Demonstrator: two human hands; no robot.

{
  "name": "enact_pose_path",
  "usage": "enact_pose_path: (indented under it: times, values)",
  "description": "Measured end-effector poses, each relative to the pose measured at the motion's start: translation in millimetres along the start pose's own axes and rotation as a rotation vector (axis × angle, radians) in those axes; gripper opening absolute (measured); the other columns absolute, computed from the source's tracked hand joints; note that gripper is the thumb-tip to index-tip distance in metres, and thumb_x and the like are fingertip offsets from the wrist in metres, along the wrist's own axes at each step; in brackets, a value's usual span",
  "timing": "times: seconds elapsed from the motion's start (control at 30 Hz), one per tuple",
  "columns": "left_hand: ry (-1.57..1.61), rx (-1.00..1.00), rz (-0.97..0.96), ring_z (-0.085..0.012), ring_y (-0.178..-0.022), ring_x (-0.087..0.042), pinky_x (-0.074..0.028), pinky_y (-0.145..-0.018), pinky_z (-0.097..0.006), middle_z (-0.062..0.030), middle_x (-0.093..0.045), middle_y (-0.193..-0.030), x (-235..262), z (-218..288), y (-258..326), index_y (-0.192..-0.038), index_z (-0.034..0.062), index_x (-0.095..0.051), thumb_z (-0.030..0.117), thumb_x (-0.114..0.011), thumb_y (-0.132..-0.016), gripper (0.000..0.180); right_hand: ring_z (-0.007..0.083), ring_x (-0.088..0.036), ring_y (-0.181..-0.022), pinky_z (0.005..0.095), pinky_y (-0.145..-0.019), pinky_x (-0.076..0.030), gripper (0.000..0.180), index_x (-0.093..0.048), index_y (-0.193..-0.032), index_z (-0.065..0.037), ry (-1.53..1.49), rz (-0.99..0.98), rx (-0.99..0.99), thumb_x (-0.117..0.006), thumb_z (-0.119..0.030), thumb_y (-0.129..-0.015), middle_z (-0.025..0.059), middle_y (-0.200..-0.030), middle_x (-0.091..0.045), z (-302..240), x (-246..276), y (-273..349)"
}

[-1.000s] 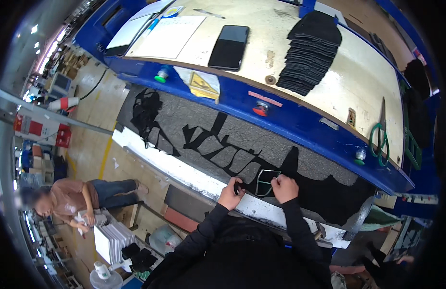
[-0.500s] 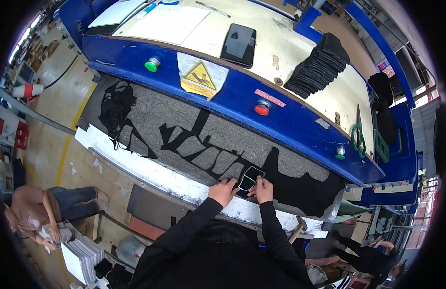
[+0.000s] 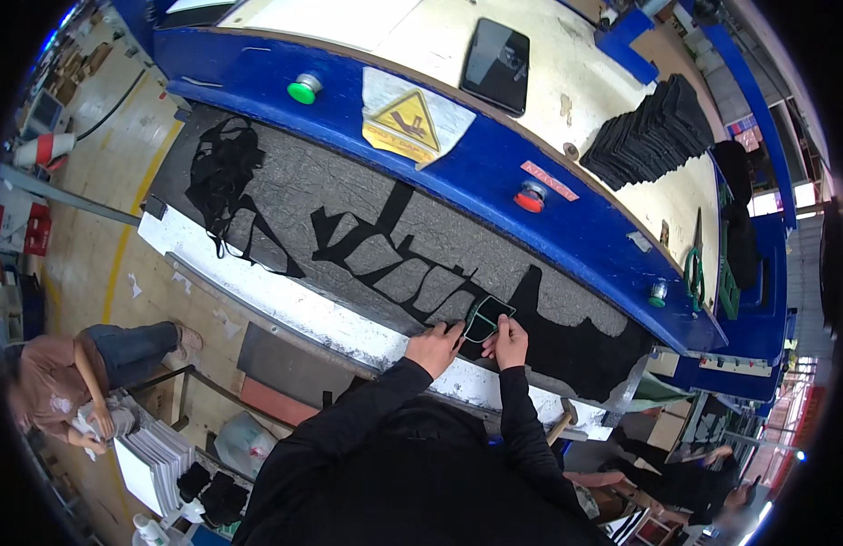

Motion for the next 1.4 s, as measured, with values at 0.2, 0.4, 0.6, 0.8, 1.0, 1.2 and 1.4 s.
enact_pose_path:
  times: [0.2, 0.4, 0.6, 0.8, 1.0, 1.2, 1.4]
  values:
    - [0.018, 0.041, -0.044, -0.0312, -0.066, -0.069, -0.057, -0.057, -0.042, -0.0087, -0.063, -0.082, 5.5, 3.0, -11.9, -0.118, 0.0184, -0.07, 0.03, -0.071, -0.09, 0.031, 0.0156, -0.06, -0.04, 0.0242, -0.034, -0.041, 0.042, -0.055, -0.083, -0.003, -0.028, -0.035, -0.059, -0.051, -0.038, -0.107, 0.01, -0.056, -0.063, -5.0, 1.5, -5.1]
    - [0.009, 0.072, -0.1, -0.0327, -0.066, -0.069, -0.056, -0.058, -0.043, -0.0085, -0.063, -0.082, 8.6, 6.6, -18.0, -0.121, 0.0192, -0.069, 0.028, -0.071, -0.09, 0.032, 0.0155, -0.06, -0.04, 0.0253, -0.035, -0.042, 0.042, -0.057, -0.083, -0.002, -0.036, -0.084, -0.1, -0.053, -0.037, -0.106, 0.009, -0.056, -0.062, -10.9, 4.6, -8.0]
    - [0.063, -0.025, -0.175, -0.0352, -0.082, -0.067, -0.056, -0.072, -0.045, -0.0126, -0.063, -0.096, 34.9, 5.1, -0.7, -0.137, 0.0171, -0.058, 0.012, -0.068, -0.084, 0.054, 0.0127, -0.063, -0.051, 0.023, -0.044, -0.046, 0.035, -0.061, -0.1, -0.001, -0.216, 0.052, 0.085, -0.05, -0.033, -0.108, 0.0083, -0.068, -0.066, -3.6, 42.7, 3.2]
    - [-0.083, -0.078, -0.318, -0.0355, -0.108, -0.06, -0.046, -0.098, -0.047, -0.016, -0.062, -0.112, 54.8, -8.9, 19.1, -0.142, 0.0059, -0.05, 0.01, -0.073, -0.072, 0.073, 0.0194, -0.054, -0.118, 0.0344, -0.092, -0.046, 0.043, -0.047, -0.142, -0.005, -0.316, 1.04, 0.404, -0.039, -0.034, -0.111, 0.0123, -0.136, -0.054, -41.6, 197.0, -2.3]
    - [-0.179, -0.128, -0.117, -0.0329, -0.11, -0.056, -0.042, -0.098, -0.046, -0.0126, -0.062, -0.109, 28.9, -8.0, -2.3, -0.128, 0.0072, -0.058, 0.016, -0.073, -0.068, 0.062, 0.0362, -0.015, -0.152, 0.0448, -0.123, -0.013, 0.068, -0.009, -0.16, 0.0, -0.177, 1.407, 0.448, -0.029, -0.04, -0.11, 0.0288, -0.162, -0.017, -140.0, 265.0, -42.7]
    - [-0.211, -0.173, -0.016, -0.0314, -0.105, -0.057, -0.043, -0.092, -0.045, -0.0122, -0.062, -0.103, 53.4, 5.2, -20.0, -0.112, 0.0068, -0.059, 0.015, -0.075, -0.068, 0.047, 0.0283, -0.034, -0.143, 0.0464, -0.118, -0.025, 0.064, -0.028, -0.157, -0.004, -0.471, 0.959, 0.612, -0.037, -0.045, -0.108, 0.017, -0.159, -0.033, -134.4, 234.1, 2.9]
    - [-0.191, -0.152, -0.035, -0.032, -0.109, -0.056, -0.042, -0.095, -0.046, -0.012, -0.062, -0.106, 67.1, 36.0, -40.2, -0.113, 0.0084, -0.06, 0.013, -0.074, -0.067, 0.048, 0.0344, -0.062, -0.106, 0.0422, -0.093, -0.048, 0.021, -0.066, -0.111, -0.006, 0.364, 0.455, 0.746, -0.066, -0.014, -0.092, 0.0135, -0.111, -0.066, -39.5, 127.3, 57.9]
Point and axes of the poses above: each hand's wrist, its own y-axis away from the middle knuckle, its own x-axis out of the back of the hand, z = x × y, the point moved 3 cm from there along -y, towards the middle knuckle
